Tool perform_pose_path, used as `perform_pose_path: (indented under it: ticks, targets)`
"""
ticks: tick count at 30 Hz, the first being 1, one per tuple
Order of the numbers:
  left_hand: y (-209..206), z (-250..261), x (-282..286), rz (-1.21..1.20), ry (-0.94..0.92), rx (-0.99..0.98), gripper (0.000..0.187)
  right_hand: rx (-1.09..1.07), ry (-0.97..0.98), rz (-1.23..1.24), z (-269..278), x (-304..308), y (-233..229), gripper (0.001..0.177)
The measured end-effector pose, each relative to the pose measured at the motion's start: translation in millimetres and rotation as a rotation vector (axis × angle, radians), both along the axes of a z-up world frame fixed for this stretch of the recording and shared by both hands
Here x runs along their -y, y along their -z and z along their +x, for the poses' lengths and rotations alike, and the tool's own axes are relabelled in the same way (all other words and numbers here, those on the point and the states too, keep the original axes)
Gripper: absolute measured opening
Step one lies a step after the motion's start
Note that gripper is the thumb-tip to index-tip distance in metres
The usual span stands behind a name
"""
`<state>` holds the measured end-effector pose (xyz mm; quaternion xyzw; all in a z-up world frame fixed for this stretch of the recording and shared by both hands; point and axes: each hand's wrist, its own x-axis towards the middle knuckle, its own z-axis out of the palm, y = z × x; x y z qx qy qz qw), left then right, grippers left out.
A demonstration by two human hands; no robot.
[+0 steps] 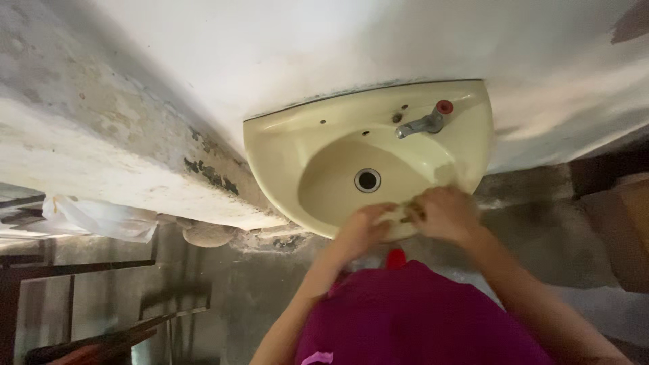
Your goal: The person scrubs a wall-mounted sink with a cloth, repeatedly wiping the basin, faucet, and surrounding surfaces. The person uses both hands to maneuver the cloth around the sink's contours and edges.
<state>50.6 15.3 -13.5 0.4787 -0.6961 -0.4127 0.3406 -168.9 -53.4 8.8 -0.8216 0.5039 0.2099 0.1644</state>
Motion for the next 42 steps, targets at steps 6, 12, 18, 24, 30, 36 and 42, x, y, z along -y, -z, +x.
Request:
perform_pose_path:
  ticks: [6, 12, 18, 24, 30, 36, 42]
  targets:
    - [-1.4, 57.2, -14.0, 0.097, -0.217, 0.187, 0.037, 0.409, -0.171, 0.109, 86.6, -28.2, 18.8, 0.033]
    - [-8.9, 60.9, -18.1, 0.157, -0.211, 0.226, 0.034, 0.498, -0.294, -0.050, 61.9, -25.8, 43.0, 0.033]
    - [-7.8, 70.3, -23.9, 0.125, -0.253, 0.144, 0.030, 0.295, -0.267, -0.335, -25.4, 12.2, 48.1, 0.028]
    - [-6.2, 84.2, -29.3, -0.017, -0.317, 0.083, 0.027, 0.279, -0.330, -0.268, 42.1, -26.7, 46.6, 0.028]
    - [-4.4, 92.3, -29.8, -0.011, -0.378, 0.052, 0.025, 0.603, -0.244, -0.232, 145.4, -57.5, 34.7, 0.033]
    - [-3.6, 91.8, -26.1, -0.049, -0.355, 0.086, 0.025, 0.698, -0.306, -0.323, 100.1, -56.9, 29.2, 0.033]
    - [-0.1, 98.1, -26.6, -0.063, -0.388, 0.046, 0.025, 0.491, -0.262, -0.420, -3.3, -28.7, 23.7, 0.030]
